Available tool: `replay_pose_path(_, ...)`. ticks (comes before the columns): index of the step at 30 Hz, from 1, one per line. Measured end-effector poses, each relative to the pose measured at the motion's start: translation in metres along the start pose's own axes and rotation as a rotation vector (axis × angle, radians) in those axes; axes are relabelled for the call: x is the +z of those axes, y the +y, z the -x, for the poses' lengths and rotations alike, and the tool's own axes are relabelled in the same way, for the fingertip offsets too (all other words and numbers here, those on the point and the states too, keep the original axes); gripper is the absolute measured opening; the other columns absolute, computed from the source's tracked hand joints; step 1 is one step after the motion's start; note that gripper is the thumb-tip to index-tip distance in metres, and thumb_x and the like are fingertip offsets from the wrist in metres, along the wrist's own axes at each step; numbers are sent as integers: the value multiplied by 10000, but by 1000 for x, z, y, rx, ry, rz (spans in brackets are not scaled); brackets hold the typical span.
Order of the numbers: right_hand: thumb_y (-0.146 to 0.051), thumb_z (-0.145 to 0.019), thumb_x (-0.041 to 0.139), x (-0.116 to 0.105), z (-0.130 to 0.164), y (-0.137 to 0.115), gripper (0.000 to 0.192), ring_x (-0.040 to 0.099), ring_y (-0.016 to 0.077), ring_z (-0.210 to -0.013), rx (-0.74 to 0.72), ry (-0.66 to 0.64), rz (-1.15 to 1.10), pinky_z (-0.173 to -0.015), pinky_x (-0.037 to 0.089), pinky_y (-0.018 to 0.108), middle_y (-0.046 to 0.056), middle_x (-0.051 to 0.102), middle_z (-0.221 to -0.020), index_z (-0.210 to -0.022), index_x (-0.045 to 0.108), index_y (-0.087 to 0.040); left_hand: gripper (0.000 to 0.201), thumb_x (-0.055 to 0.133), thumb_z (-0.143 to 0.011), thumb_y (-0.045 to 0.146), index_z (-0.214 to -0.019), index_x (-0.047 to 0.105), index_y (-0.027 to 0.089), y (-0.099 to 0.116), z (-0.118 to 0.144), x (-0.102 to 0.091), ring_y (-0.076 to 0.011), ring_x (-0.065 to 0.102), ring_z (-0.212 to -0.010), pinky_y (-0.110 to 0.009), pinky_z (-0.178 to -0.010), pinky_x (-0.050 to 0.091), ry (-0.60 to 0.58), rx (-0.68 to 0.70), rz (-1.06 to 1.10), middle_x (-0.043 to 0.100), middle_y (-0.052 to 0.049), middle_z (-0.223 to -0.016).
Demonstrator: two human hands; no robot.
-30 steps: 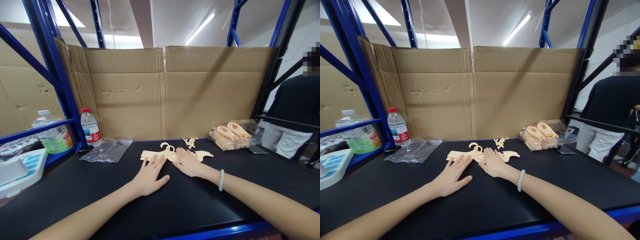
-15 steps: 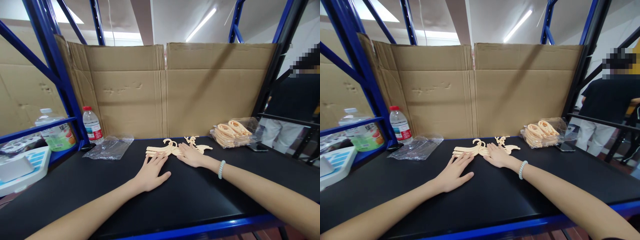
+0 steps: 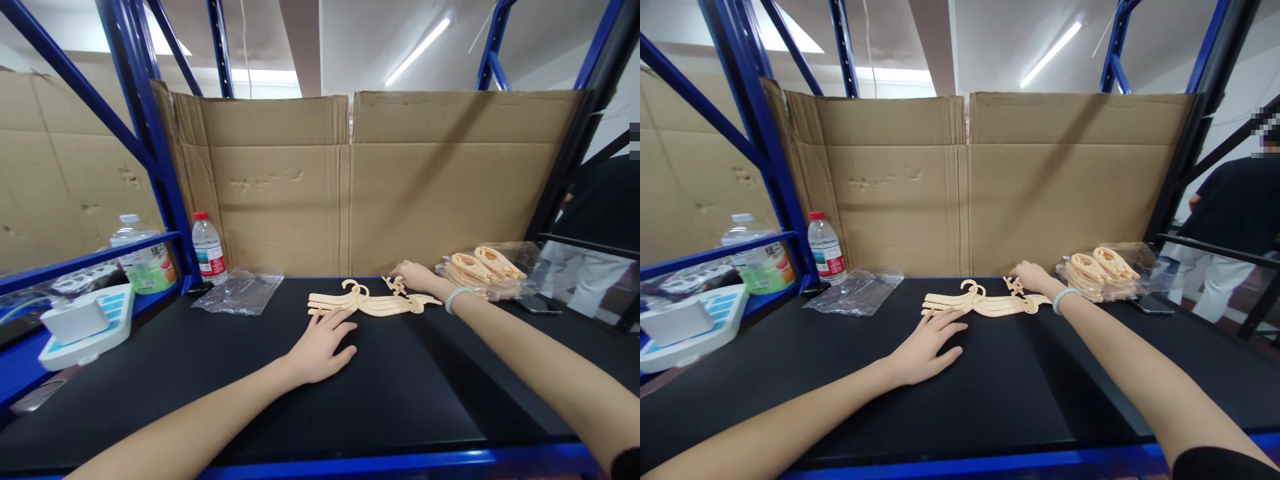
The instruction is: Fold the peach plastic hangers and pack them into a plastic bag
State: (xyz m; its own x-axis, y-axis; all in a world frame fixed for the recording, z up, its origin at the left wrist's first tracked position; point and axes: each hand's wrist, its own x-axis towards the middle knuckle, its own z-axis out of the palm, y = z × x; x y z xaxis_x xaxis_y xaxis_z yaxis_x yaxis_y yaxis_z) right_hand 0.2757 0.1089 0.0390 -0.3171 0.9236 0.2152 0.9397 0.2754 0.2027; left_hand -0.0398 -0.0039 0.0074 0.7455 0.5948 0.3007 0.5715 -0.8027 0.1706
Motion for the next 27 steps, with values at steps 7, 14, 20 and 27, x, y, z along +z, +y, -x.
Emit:
replay_pose_path(7, -45, -802, 530, 18, -8, 4, 324, 600, 227, -954, -75, -49, 90, -754, 441, 263, 108, 672, -981, -1027, 707, -198, 356, 525, -857, 297, -1200, 550, 203, -1, 3, 2, -273, 355, -1310, -499, -1082, 244, 43, 33, -16, 416, -120, -1415)
replay_pose_path(14, -59, -794, 544, 14, -7, 3, 189, 586, 215, -907, -91, 22, 111, -730, 421, 262, 110, 657, -899, -796, 705, -157, 343, 535, -851, 287, -1184, 552, 207, 0, 2, 4, -266, 369, -1299, -507, -1089, 221, 63, 44, 6, 446, -121, -1382)
replay_pose_path(20, -73, -834, 433, -8, -1, 3, 257, 601, 248, -888, 147, 271, 17, -746, 440, 322, 148, 664, -880, -864, 684, -117, 330, 532, -830, 245, -1155, 570, 207, 2, 4, 0, -266, 361, -1300, -480, -1093, 237, 105, 85, 26, 449, -112, -1378)
replay_pose_path(27, -276, -775, 595, -25, 21, -63, 177, 670, 223, -787, 240, 485, -943, -749, 535, 349, 98, 707, -835, -875, 654, -142, 315, 533, -815, 245, -1124, 581, 201, 8, 1, 5, -232, 549, -1070, -376, -915, 443, 243, -79, 455, 600, -92, -1175)
